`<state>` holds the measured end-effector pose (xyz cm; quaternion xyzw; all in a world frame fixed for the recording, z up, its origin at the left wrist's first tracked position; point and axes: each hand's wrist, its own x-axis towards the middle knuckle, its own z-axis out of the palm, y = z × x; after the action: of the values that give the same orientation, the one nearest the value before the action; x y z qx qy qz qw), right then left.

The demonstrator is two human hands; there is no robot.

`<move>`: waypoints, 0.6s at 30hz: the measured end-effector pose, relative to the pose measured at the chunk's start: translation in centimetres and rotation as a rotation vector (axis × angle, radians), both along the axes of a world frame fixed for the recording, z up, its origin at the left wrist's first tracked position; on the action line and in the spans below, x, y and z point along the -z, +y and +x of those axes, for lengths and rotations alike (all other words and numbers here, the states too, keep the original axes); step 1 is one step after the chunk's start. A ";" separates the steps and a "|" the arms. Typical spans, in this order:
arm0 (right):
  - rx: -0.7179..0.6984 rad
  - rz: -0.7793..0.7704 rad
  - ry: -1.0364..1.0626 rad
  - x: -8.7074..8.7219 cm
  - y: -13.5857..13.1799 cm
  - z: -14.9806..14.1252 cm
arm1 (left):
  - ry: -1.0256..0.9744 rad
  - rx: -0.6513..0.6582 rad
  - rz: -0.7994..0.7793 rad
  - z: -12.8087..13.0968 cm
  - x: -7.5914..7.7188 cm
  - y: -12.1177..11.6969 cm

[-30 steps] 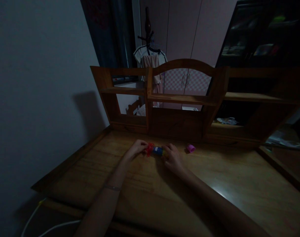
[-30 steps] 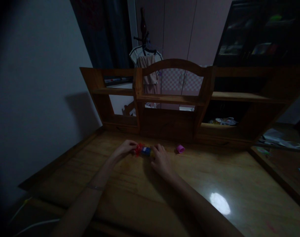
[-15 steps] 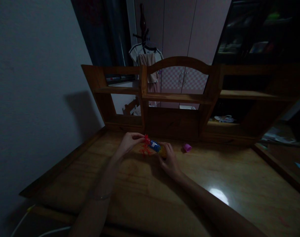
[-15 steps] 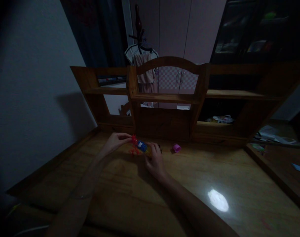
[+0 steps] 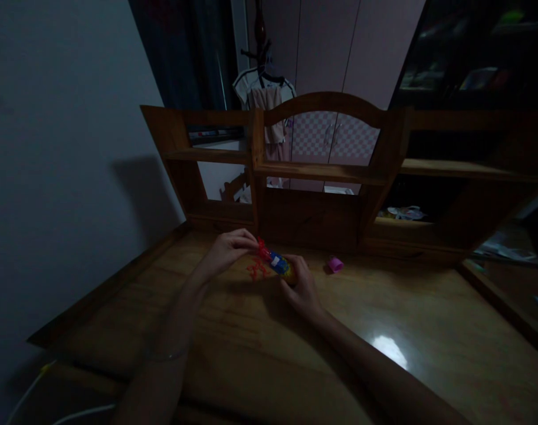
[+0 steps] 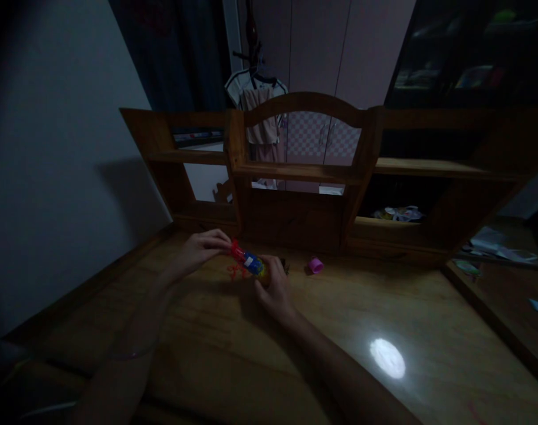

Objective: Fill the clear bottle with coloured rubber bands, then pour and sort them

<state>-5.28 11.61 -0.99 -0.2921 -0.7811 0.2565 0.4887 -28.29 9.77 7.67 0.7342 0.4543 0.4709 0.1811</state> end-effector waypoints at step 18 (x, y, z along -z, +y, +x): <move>-0.005 -0.092 0.045 0.2 -0.1 0.0 | 0.126 -0.003 0.161 1.6 0.8 0.2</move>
<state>-5.24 11.49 -1.14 -0.3066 -0.7581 0.2995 0.4916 -26.65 10.01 6.89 0.7739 0.4266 0.4589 0.0920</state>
